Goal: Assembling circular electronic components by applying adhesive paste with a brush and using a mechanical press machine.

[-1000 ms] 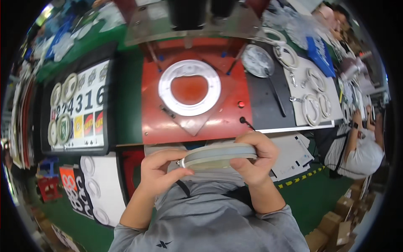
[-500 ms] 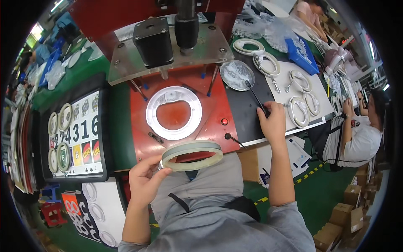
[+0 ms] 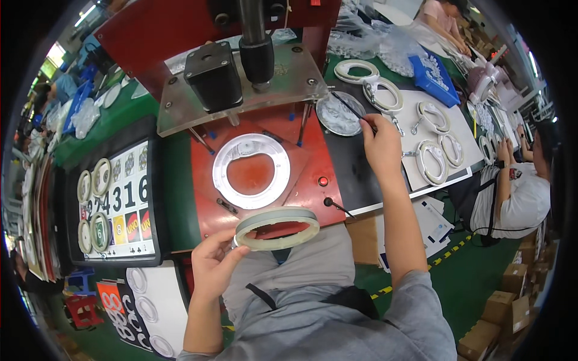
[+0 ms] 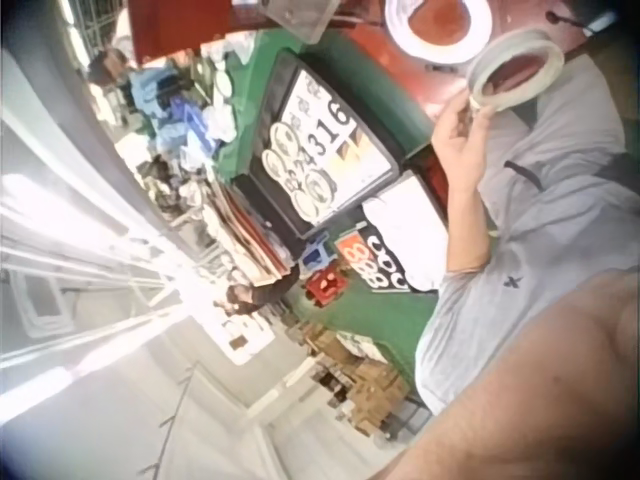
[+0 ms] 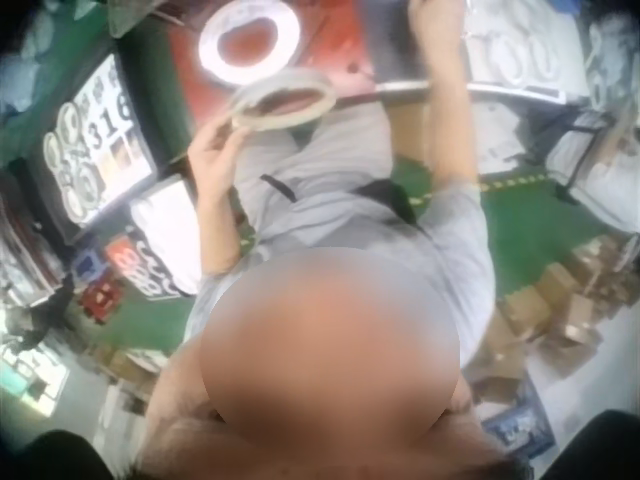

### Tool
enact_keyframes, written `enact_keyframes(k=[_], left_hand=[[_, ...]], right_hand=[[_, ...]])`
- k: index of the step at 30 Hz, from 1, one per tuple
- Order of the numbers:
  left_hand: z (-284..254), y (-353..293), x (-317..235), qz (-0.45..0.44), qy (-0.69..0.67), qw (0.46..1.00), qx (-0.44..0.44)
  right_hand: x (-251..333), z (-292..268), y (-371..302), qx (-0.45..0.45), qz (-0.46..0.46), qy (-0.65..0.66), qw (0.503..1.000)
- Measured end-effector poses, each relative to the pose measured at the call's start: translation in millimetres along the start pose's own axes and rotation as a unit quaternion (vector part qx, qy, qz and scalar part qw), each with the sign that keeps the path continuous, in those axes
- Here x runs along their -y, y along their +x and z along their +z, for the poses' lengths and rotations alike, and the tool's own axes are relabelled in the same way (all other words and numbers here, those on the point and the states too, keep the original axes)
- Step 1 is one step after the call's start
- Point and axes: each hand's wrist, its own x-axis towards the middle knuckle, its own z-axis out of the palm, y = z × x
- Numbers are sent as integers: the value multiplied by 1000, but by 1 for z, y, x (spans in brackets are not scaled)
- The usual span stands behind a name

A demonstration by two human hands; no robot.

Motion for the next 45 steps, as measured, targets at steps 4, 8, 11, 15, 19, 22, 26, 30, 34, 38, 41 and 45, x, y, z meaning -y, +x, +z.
enact_keyframes(k=[4,8,11,15,19,22,26,30,34,38,41,45], left_hand=[[-1,-2,5,5,-7,1000,-12],[0,-3,3,7,-13,1000,-12],[-6,-9,0,16,-5,1000,-20],[-6,-6,-24,111,70,991,-4],[-3,9,-60,220,194,956,6],[2,21,-80,292,231,928,32],[8,29,-90,320,229,918,51],[10,29,-82,319,196,925,60],[10,25,-77,310,136,940,46],[4,22,-73,309,126,941,51],[5,19,-73,303,108,946,35],[-4,12,-74,302,114,946,17]], right_hand=[[-4,5,-1,6,-25,-63,998],[0,-16,-11,-40,-8,-33,999],[4,-32,-23,-11,78,108,991],[26,-71,-46,49,180,249,950],[44,-102,-74,121,210,327,913],[52,-119,-92,177,183,419,872],[67,-127,-104,234,91,486,837],[92,-134,-102,263,24,393,881],[104,-127,-96,273,-55,352,893],[118,-120,-93,285,-82,338,893],[129,-117,-89,279,-129,317,898],[139,-129,-88,256,-193,208,924]])
